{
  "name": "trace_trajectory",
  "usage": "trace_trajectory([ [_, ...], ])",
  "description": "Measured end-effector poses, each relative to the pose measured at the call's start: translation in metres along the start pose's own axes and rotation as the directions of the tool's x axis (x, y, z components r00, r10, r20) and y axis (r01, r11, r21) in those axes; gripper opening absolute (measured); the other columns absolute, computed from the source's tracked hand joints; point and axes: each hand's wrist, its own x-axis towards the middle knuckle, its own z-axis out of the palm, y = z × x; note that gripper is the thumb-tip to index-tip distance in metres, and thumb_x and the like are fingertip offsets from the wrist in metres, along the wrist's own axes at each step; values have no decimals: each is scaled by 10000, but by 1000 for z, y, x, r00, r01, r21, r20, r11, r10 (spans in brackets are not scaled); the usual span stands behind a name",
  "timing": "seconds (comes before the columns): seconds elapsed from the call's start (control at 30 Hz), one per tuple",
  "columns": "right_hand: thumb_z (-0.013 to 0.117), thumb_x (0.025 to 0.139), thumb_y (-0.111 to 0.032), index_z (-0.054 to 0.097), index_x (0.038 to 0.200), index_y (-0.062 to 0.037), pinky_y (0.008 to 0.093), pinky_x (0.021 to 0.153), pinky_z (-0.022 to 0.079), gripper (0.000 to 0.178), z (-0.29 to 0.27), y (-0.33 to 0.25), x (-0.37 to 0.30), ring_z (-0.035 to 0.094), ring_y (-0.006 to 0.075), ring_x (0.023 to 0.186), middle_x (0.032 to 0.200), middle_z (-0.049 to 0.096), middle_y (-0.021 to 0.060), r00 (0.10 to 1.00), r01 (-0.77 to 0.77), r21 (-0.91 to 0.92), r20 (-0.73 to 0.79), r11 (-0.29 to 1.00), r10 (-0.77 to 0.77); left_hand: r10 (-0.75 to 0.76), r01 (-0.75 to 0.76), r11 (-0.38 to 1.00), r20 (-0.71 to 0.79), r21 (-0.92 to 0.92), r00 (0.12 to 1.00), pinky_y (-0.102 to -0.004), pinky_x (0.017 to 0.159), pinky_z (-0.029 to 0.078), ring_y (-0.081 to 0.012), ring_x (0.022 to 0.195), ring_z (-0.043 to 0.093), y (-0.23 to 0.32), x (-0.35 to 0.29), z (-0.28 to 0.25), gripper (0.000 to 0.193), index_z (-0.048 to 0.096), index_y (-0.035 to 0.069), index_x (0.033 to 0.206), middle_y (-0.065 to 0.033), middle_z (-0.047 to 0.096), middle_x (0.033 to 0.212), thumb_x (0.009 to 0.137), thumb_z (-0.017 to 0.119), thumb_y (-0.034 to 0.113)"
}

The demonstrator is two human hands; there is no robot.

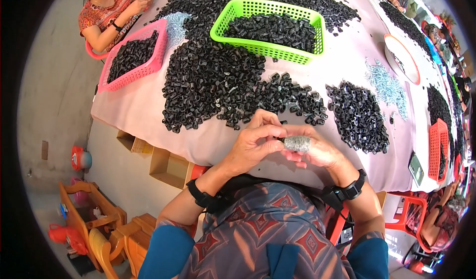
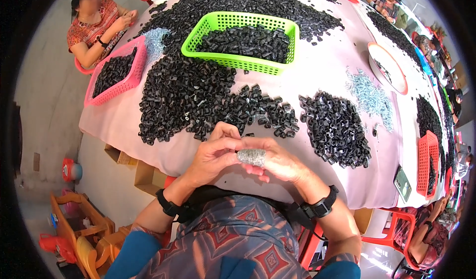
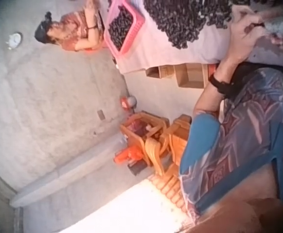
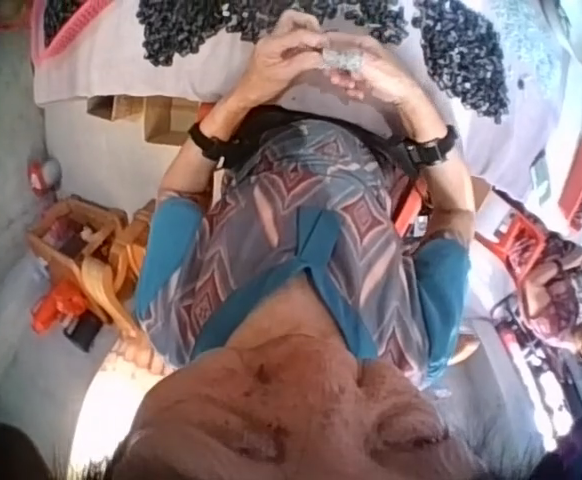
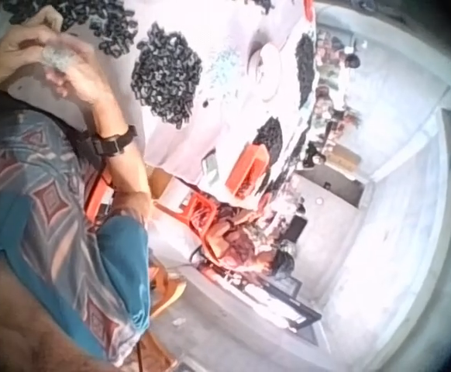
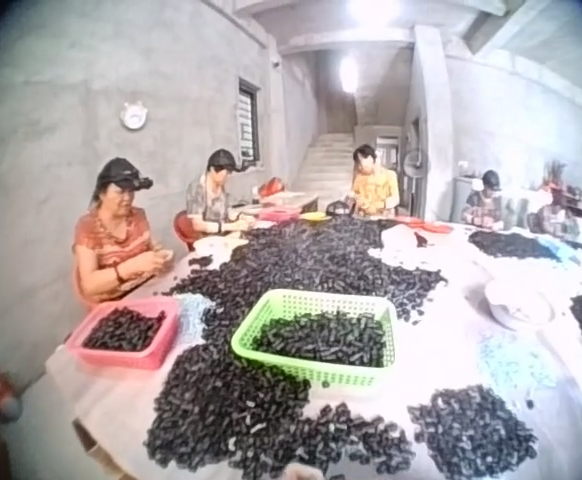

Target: Sorting and assembling small black plastic shoe components at a workstation.

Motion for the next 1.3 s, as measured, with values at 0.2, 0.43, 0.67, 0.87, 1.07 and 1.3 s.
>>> trace_trajectory([
  [0.2,616,917,-360,634,934,5,174,471,313,366,1,30,5,456,37,570,693,537,-12,989,131,114,48,985,-137,-62,64,994,30,-93,998,-300,922,418,-159,1033,496,1,0,4,214,665,20,1076,-51,465,1102,866,677,60],
  [0.43,607,930,-308,561,760,-43,204,458,200,318,10,19,-4,314,30,546,623,342,-66,997,31,182,61,983,-43,-64,70,993,69,-97,996,-292,911,420,-149,1023,504,3,0,0,203,675,15,1061,-46,487,1076,861,678,47],
  [0.67,591,937,-270,505,777,-64,211,439,178,275,9,32,4,284,27,504,608,330,-80,953,-27,474,277,880,-120,17,-15,1000,160,-15,987,-280,898,444,-140,1032,505,3,2,-7,267,647,18,1128,-42,498,1075,863,671,34],
  [0.87,593,929,-353,550,898,-55,162,402,195,302,-14,1,0,317,-1,485,636,400,-75,994,108,183,8,977,-111,-176,168,961,-17,-220,984,-301,945,430,-145,1031,506,-2,1,-6,399,536,6,1253,-46,470,1124,861,608,-19],
  [1.07,572,919,-485,567,827,-88,171,348,205,408,-65,-116,34,328,9,468,627,417,-63,862,102,-293,-451,951,-231,-221,222,959,24,-175,975,-274,837,460,-124,930,543,-1,-3,2,271,602,0,1140,-35,545,990,870,613,-10],
  [1.3,643,833,-255,704,829,24,292,524,470,285,-97,-109,-19,559,122,521,626,616,33,859,-139,-668,-448,731,-247,-229,239,964,95,-114,969,-218,774,446,-72,884,514,4,-2,1,253,612,7,1149,-3,526,977,898,598,-20],
])
